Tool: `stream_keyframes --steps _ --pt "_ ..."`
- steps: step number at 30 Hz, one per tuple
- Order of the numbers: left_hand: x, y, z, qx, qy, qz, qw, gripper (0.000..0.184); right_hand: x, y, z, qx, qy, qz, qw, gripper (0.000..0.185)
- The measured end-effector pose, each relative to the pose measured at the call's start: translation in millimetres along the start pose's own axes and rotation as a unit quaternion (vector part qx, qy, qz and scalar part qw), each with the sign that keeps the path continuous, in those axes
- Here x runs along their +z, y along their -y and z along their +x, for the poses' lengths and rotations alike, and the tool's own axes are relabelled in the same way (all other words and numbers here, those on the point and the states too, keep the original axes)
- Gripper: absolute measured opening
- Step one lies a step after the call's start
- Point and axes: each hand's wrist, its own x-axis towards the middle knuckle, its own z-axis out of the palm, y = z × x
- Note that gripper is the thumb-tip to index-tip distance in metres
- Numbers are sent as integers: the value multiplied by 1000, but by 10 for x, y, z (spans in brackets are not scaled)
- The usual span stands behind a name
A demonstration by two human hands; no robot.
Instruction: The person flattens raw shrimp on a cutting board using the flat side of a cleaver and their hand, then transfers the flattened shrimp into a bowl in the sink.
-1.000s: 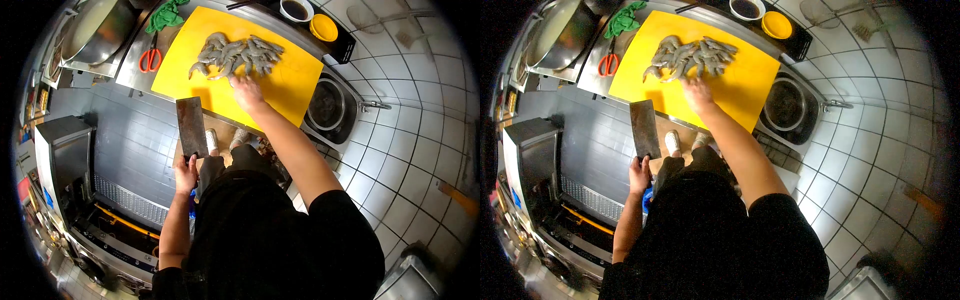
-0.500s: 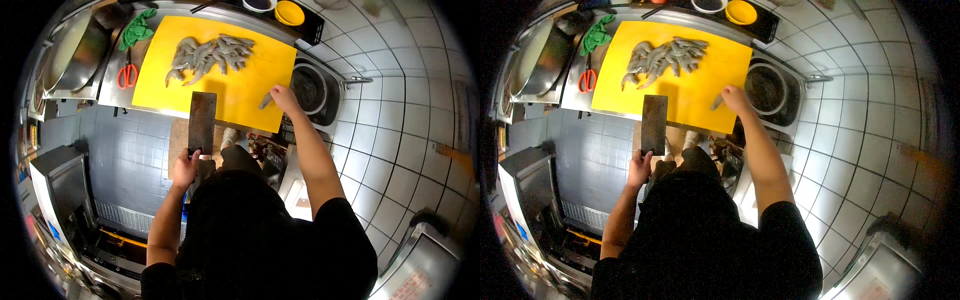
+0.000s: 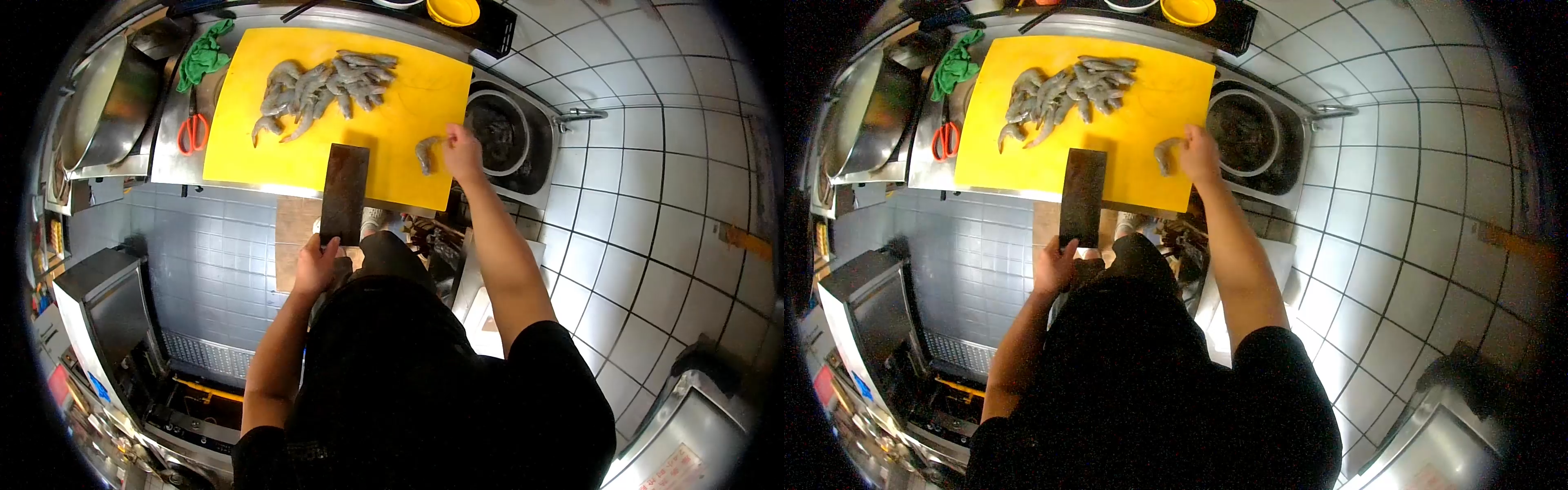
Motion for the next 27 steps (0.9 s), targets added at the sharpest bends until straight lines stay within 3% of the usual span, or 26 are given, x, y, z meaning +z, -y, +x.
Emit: stream_keyframes --steps 4,8,9,12,13,14,16,19,22,27 --pt "-24 -140 -31 -4 3 -5 1000 34 -384 -162 110 80 -53 82 992 27" --pt "84 279 78 4 14 -34 999 26 -638 -379 303 8 -87 157 984 29" --pt "20 56 26 -39 41 -72 996 24 -641 -401 364 10 -95 189 977 37" --pt "-20 -255 -36 -55 28 -82 995 30 -812 -72 395 112 42 23 993 59" --pt "-17 -295 -36 -64 30 -82 994 30 -725 -112 381 104 81 -15 991 78" --pt "-14 -322 -39 -74 31 -83 993 30 -670 -75 278 120 116 -89 982 83" --pt "13 -320 -36 -68 23 -82 994 31 -445 -206 163 144 197 -145 959 78" --pt "81 -219 -38 -49 6 -76 996 31 -299 -259 23 168 291 -68 939 67" --pt "140 -91 -22 -57 1 -57 997 32 -303 -311 -57 182 270 9 945 47" --pt "192 -196 8 -56 2 -51 997 32 -349 -694 -25 260 298 145 907 26"
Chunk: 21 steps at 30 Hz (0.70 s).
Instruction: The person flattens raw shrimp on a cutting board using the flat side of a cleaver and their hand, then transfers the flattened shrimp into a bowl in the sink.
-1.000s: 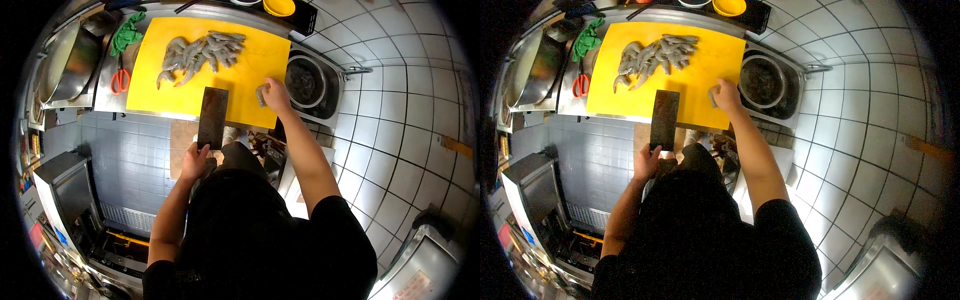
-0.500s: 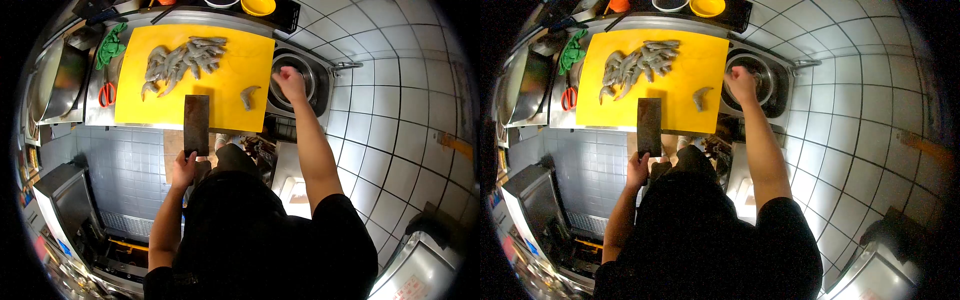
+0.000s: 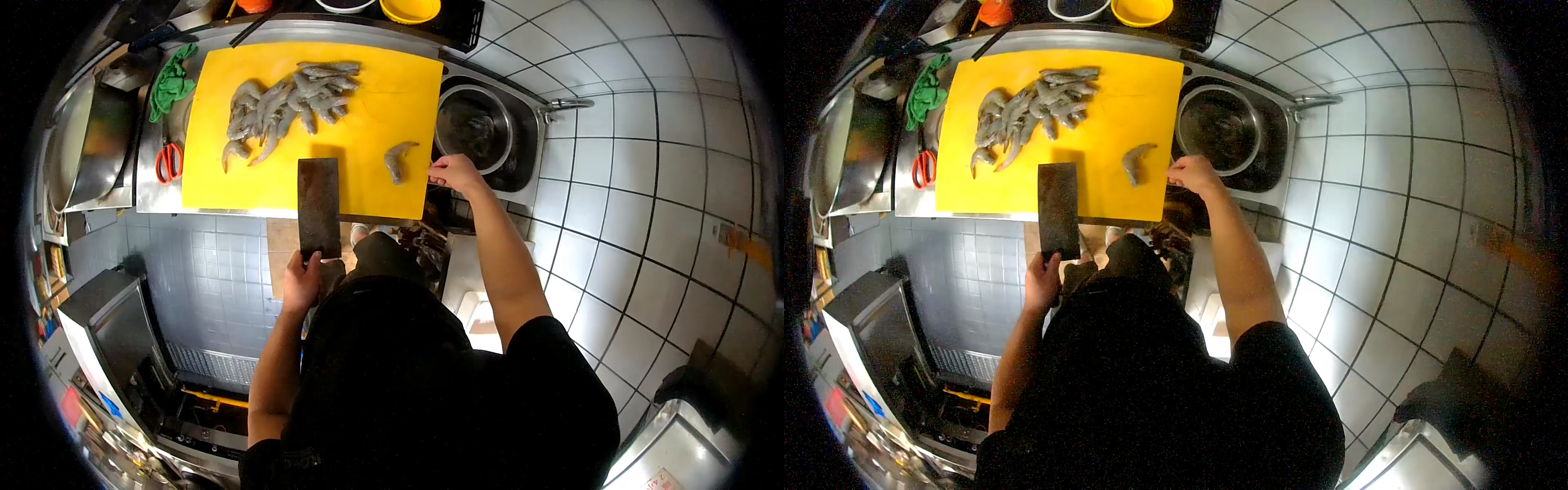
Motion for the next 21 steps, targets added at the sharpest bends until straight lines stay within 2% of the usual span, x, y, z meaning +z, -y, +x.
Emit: stream_keyframes --steps 4,7,10,13,14,17,21 --pt "32 -93 4 4 3 1 1000 31 -62 -65 21 -9 6 46 999 27" --pt "37 -170 13 -6 7 -8 1000 30 -79 129 -152 -22 -19 -4 1000 30" --pt "43 -236 -1 -20 15 -28 999 30 -45 240 -200 19 3 8 1000 32" --pt "76 -208 19 -7 14 -26 1000 30 26 95 -68 -48 68 -92 992 31" --pt "90 -219 20 0 10 -24 1000 30 44 40 -27 -46 56 -107 992 29" --pt "100 -195 29 -10 9 -20 1000 30 -15 -45 13 -32 78 -41 996 33" --pt "140 -102 89 15 -5 3 1000 28 -99 -67 -27 -41 34 -2 999 27"
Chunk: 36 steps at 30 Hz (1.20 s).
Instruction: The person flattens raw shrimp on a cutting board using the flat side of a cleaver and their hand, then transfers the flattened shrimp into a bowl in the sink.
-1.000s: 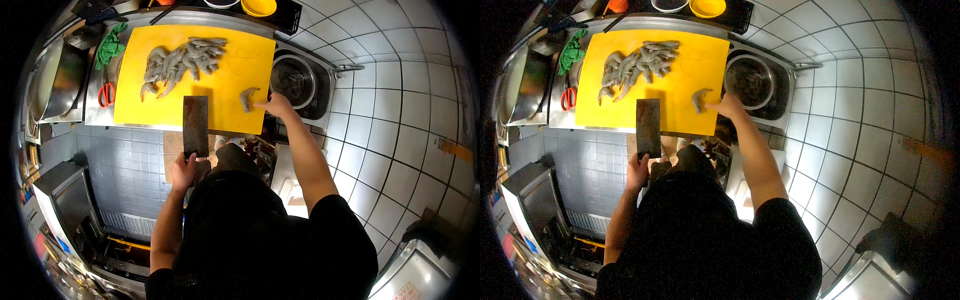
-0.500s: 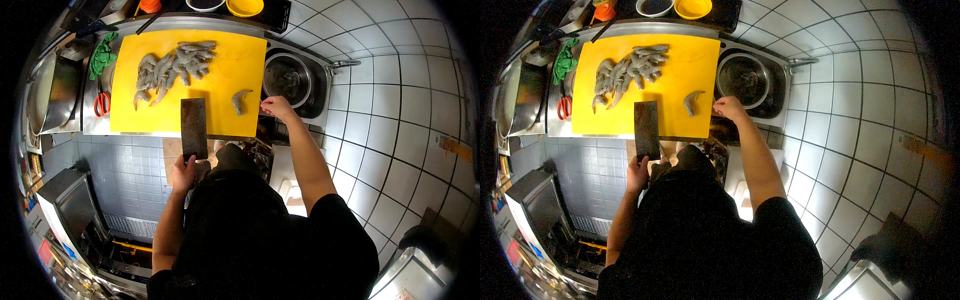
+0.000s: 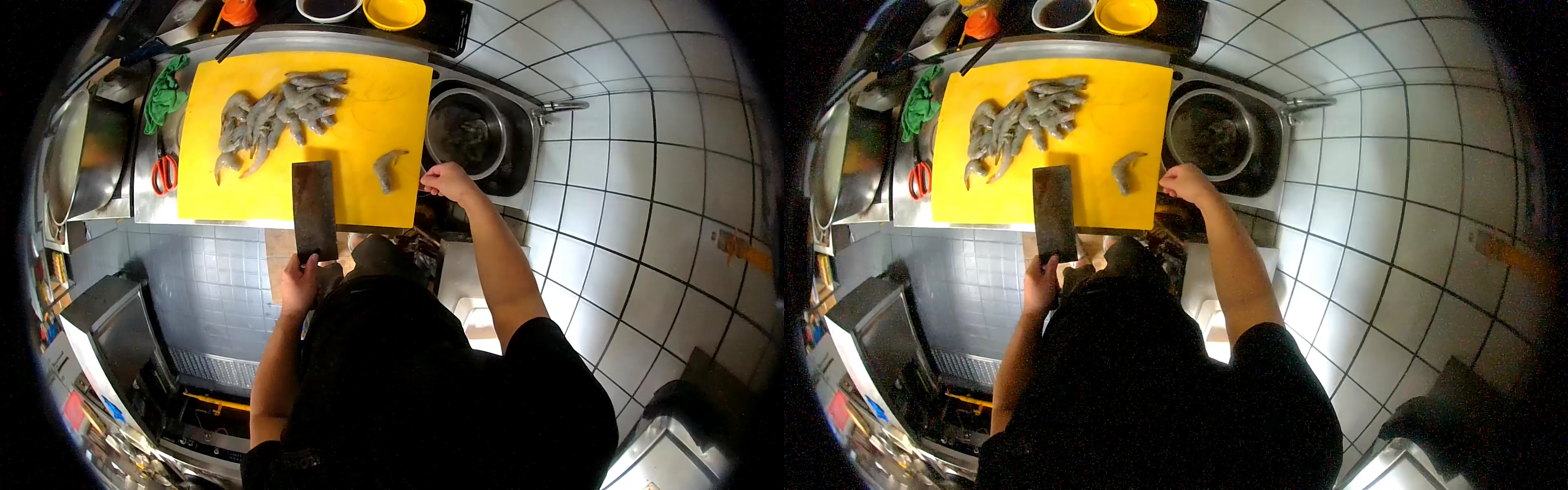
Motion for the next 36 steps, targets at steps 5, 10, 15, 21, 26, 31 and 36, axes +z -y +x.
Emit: stream_keyframes --steps 5,10,15,21,26,31,36 --pt "-3 -41 -9 22 -5 -21 1000 27 -104 -59 -74 22 -22 46 998 25" --pt "-55 -364 -66 -26 19 2 999 26 110 -218 -26 -4 15 -28 999 41" --pt "-46 -407 -50 -43 26 -16 999 26 314 -61 -139 -5 -12 -69 998 31" --pt "-14 -299 26 -39 26 0 999 26 301 -187 -115 -43 -43 -94 994 34" --pt "-10 -254 38 -27 25 -16 999 27 320 -225 -150 5 -44 12 999 27" --pt "-5 -309 54 -24 19 -2 1000 27 352 -176 -238 -5 -12 -22 1000 28" --pt "8 -307 66 -42 19 5 999 28 380 -147 -270 -13 -17 -44 999 29"
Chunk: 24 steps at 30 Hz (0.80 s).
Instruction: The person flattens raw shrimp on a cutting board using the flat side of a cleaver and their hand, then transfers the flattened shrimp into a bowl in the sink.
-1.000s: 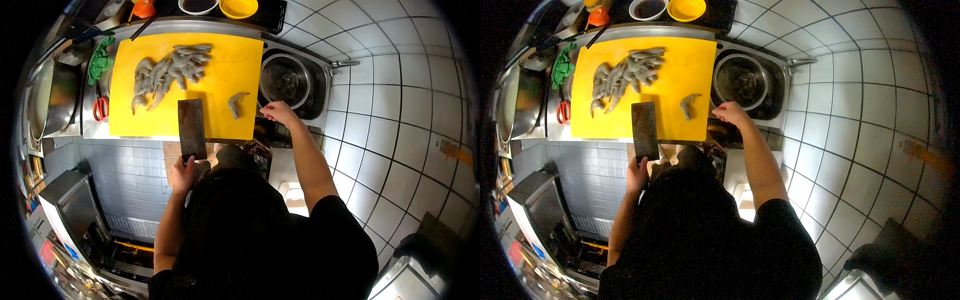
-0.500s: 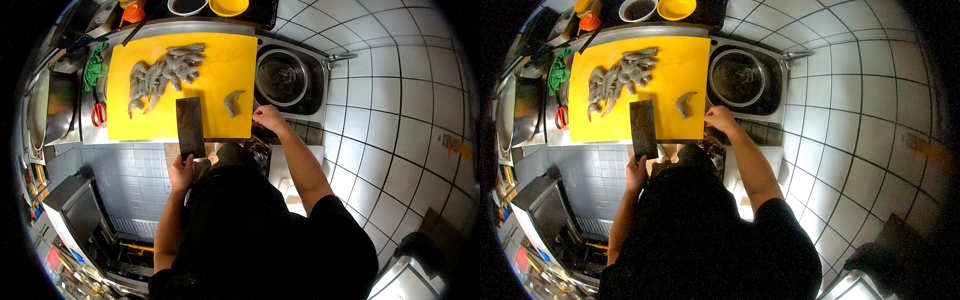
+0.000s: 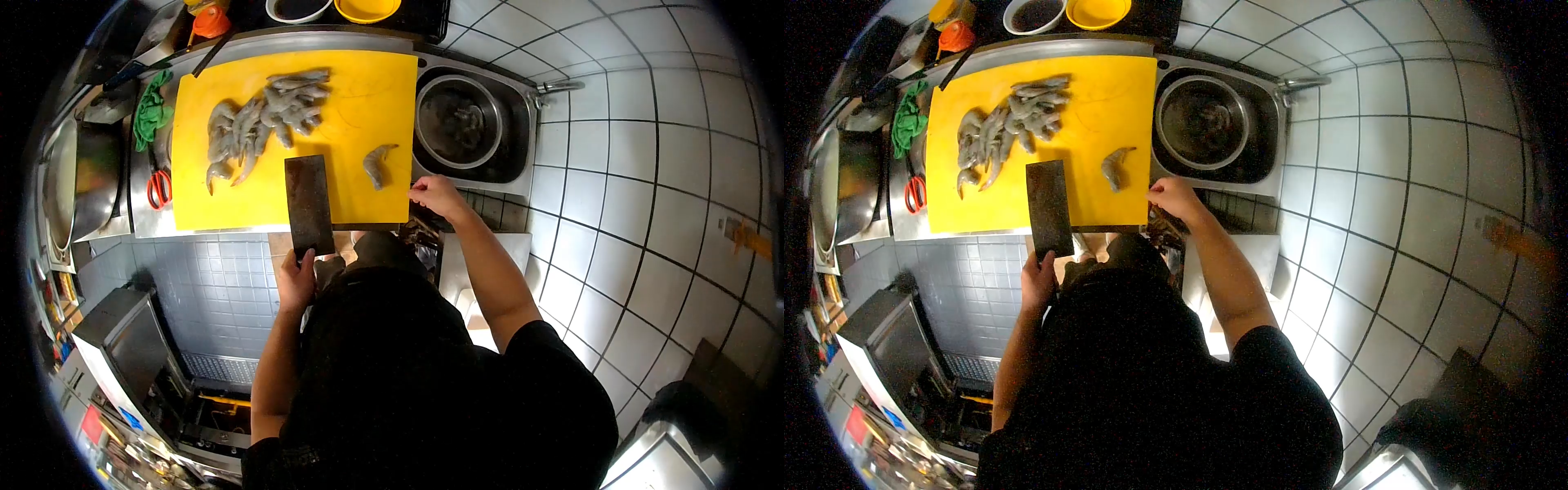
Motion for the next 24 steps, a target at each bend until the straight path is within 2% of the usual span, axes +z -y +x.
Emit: stream_keyframes --steps 3,6,9,10,12,13,16,17,20,23,24 --pt "4 -38 -10 -6 2 -2 1000 28 5 -91 35 -6 -4 4 1000 29" --pt "80 514 173 92 -34 -39 994 27 -202 -154 -92 -17 -47 82 995 28" --pt "-23 146 26 21 -7 -40 999 27 -656 -459 -148 6 -161 57 985 27" --pt "-48 50 -9 13 -9 -29 999 26 -826 -512 -164 41 -210 66 975 25" --pt "-56 -67 -56 0 -14 -5 1000 26 -1200 -733 -176 56 -248 171 952 20" --pt "-58 -33 -43 29 -19 16 999 25 -1362 -825 -150 72 -268 205 939 15" --pt "-58 -155 -97 -35 -11 -2 999 24 -1733 -1167 -9 99 -296 277 909 9" --pt "-45 -72 -82 -21 -8 -33 999 24 -1846 -1359 102 129 -273 293 907 25" --pt "-34 -120 -116 -25 -16 -9 1000 25 -1905 -1493 199 183 -319 253 895 51" --pt "-33 -170 -139 -42 -10 12 999 24 -1987 -1476 216 190 -291 228 909 73" --pt "-33 -182 -156 -53 -6 14 998 24 -1999 -1491 242 193 -292 236 907 71"
